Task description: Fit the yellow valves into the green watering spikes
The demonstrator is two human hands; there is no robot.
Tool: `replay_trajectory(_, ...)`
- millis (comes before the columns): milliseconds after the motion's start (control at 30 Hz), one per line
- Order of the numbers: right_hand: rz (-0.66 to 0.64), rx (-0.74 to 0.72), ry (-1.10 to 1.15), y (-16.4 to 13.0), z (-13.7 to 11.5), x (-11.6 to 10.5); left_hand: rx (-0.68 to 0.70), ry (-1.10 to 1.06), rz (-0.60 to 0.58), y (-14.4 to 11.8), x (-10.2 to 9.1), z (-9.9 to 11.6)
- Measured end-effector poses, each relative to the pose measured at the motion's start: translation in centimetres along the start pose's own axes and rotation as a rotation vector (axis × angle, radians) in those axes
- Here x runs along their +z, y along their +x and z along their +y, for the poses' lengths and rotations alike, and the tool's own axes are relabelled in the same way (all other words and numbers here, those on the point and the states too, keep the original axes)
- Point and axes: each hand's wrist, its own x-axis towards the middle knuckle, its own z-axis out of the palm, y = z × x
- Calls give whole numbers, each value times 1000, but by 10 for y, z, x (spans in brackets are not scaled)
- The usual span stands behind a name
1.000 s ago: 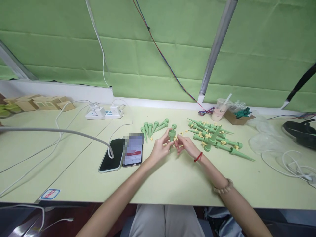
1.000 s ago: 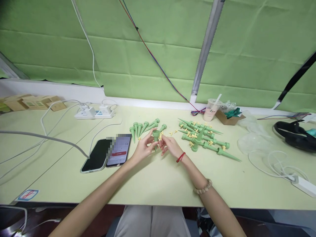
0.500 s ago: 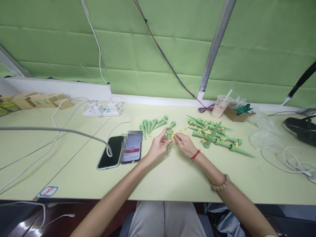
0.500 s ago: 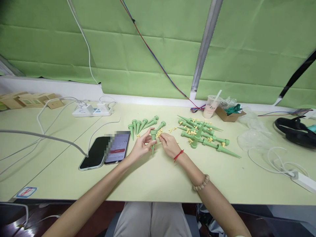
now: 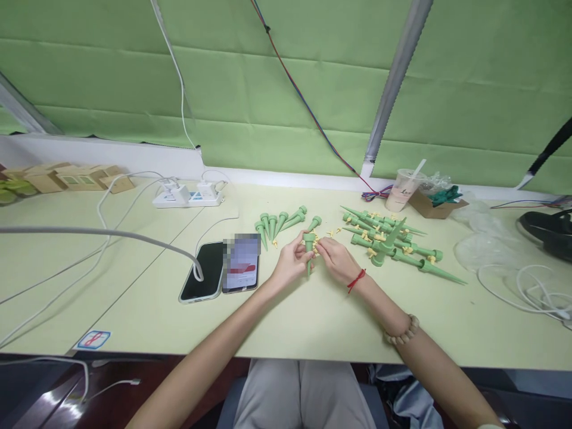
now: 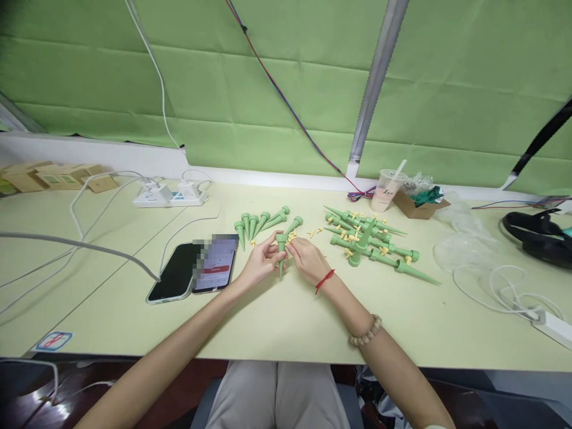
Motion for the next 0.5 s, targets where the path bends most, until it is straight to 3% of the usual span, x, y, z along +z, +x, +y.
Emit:
replay_trajectory(100, 18, 225, 358, -1, 2, 11, 182, 206, 63, -3, 2, -7)
replay_trajectory(167, -66, 380, 653, -1, 3, 16, 244, 304, 86, -4, 3, -10)
replay_trajectory(233, -145, 456, 733, -1, 2, 15, 249, 303, 81, -3, 2, -10)
replay_trajectory(300, -124, 407, 516, 0, 1, 10, 185, 177, 50, -1, 1, -7)
replay_trajectory(400, -20, 189, 27, -1, 2, 1, -17, -88, -37, 2, -2, -2)
replay_trajectory(500, -42, 1, -241, -1, 7, -1, -135, -220, -85, 3, -5, -1)
